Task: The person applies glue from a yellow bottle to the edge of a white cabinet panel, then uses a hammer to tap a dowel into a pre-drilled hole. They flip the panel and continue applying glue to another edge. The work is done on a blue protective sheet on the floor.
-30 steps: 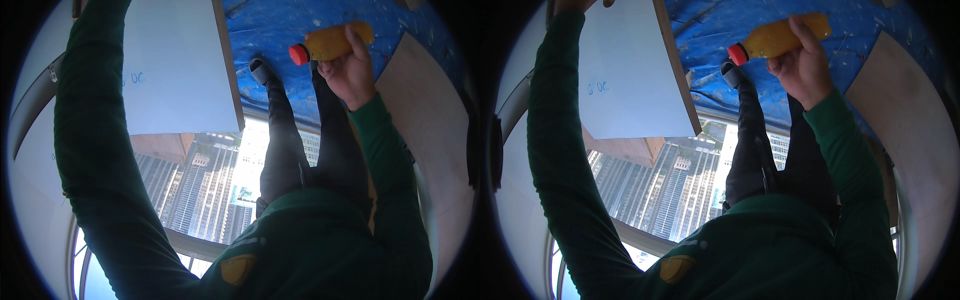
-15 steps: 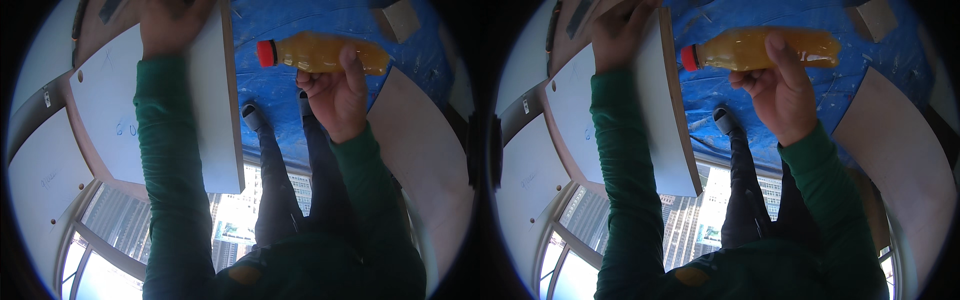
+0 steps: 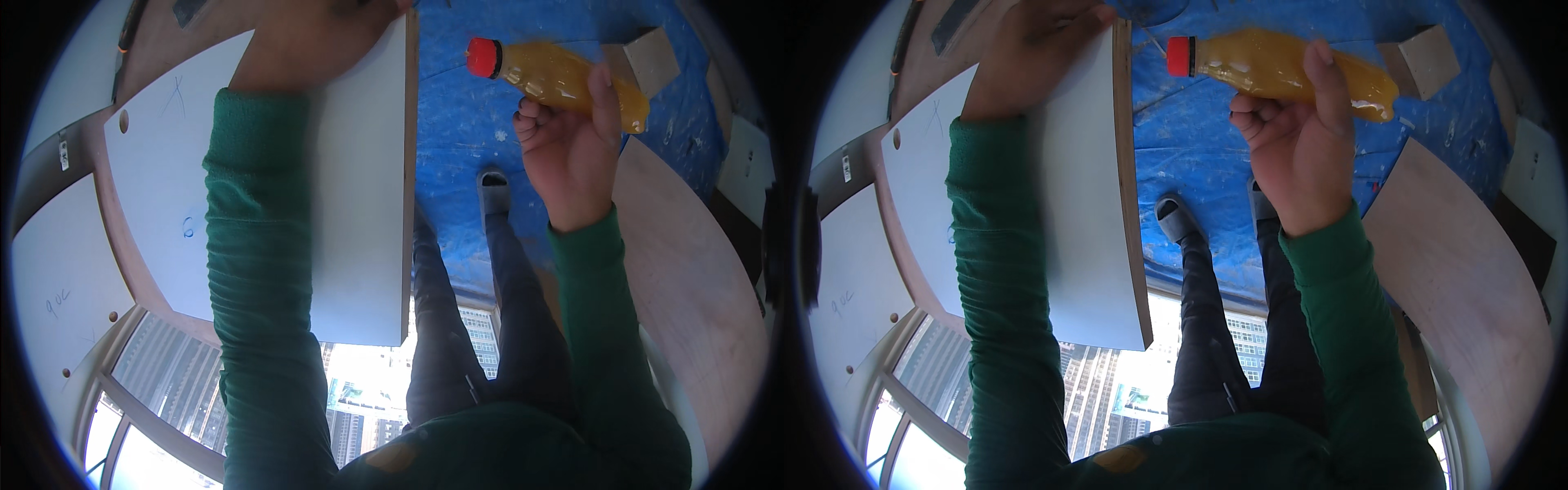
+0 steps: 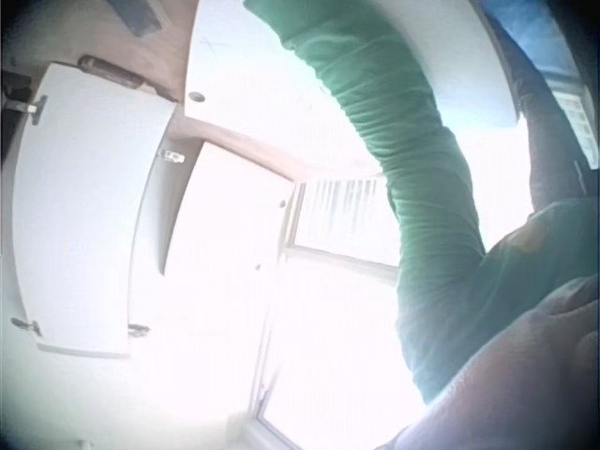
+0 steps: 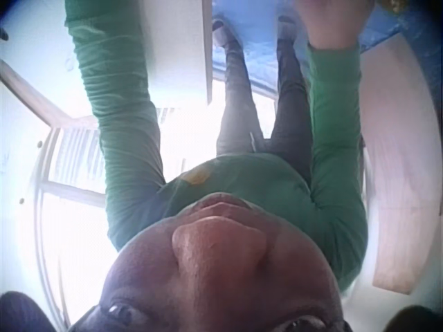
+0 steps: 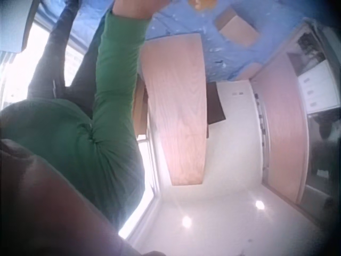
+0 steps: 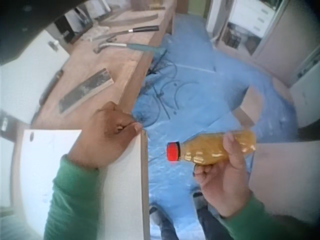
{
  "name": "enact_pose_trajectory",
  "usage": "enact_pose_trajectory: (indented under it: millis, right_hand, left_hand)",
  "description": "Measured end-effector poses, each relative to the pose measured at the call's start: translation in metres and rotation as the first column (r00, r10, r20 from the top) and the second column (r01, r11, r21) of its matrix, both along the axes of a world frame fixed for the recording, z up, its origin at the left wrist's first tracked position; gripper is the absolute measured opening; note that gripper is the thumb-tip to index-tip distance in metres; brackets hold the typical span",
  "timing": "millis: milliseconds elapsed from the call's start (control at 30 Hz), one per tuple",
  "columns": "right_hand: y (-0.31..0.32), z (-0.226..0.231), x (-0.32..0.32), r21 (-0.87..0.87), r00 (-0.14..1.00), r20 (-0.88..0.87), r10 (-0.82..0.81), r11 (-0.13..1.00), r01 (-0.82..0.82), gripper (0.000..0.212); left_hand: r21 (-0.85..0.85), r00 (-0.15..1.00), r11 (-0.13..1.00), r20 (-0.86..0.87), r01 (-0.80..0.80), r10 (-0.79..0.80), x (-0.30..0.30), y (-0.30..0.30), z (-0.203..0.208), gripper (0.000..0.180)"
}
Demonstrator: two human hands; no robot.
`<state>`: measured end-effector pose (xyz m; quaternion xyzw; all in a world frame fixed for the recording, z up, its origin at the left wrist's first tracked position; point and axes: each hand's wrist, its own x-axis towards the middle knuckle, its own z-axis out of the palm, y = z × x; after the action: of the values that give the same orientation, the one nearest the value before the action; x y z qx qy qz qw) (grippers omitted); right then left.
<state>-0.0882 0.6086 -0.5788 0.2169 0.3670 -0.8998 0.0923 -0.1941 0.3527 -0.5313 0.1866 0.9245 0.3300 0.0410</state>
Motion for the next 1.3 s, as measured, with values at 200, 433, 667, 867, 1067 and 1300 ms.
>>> enact_pose_trajectory:
  millis: [200,433,667,867,1067,1300]
  right_hand:
    - [0.0,0.004,0.0,-0.094,0.998,-0.052,0.035,0.995,-0.04,0.053]
    - [-0.014,-0.001,-0.006,-0.105,0.998,-0.054,0.04,0.993,-0.046,0.051]
    - [-0.023,-0.016,-0.03,-0.057,0.997,-0.058,0.048,0.997,-0.052,0.049]
    - [-0.026,-0.025,-0.04,0.036,0.994,-0.089,0.065,0.997,-0.062,0.05]
    - [-0.028,-0.029,-0.05,0.105,0.989,-0.132,0.063,0.993,-0.049,0.049]
    - [-0.036,-0.022,-0.053,0.195,0.983,-0.157,0.099,0.979,-0.067,0.046]
  left_hand:
    - [-0.056,0.988,0.998,-0.15,0.028,-0.036,-0.017,-0.013,-0.007,0.017]
    - [0.194,0.934,0.969,-0.294,-0.151,0.204,-0.018,-0.007,-0.025,0.024]
    - [0.561,0.93,0.742,0.198,-0.368,0.311,-0.008,-0.009,-0.013,0.025]
    - [0.623,0.921,0.679,0.257,-0.389,0.292,-0.004,-0.016,-0.003,0.026]
    - [0.571,0.907,0.707,0.306,-0.417,0.288,-0.009,-0.025,-0.007,0.024]
    - [0.631,0.929,0.687,0.171,-0.36,0.329,-0.012,-0.019,-0.015,0.022]
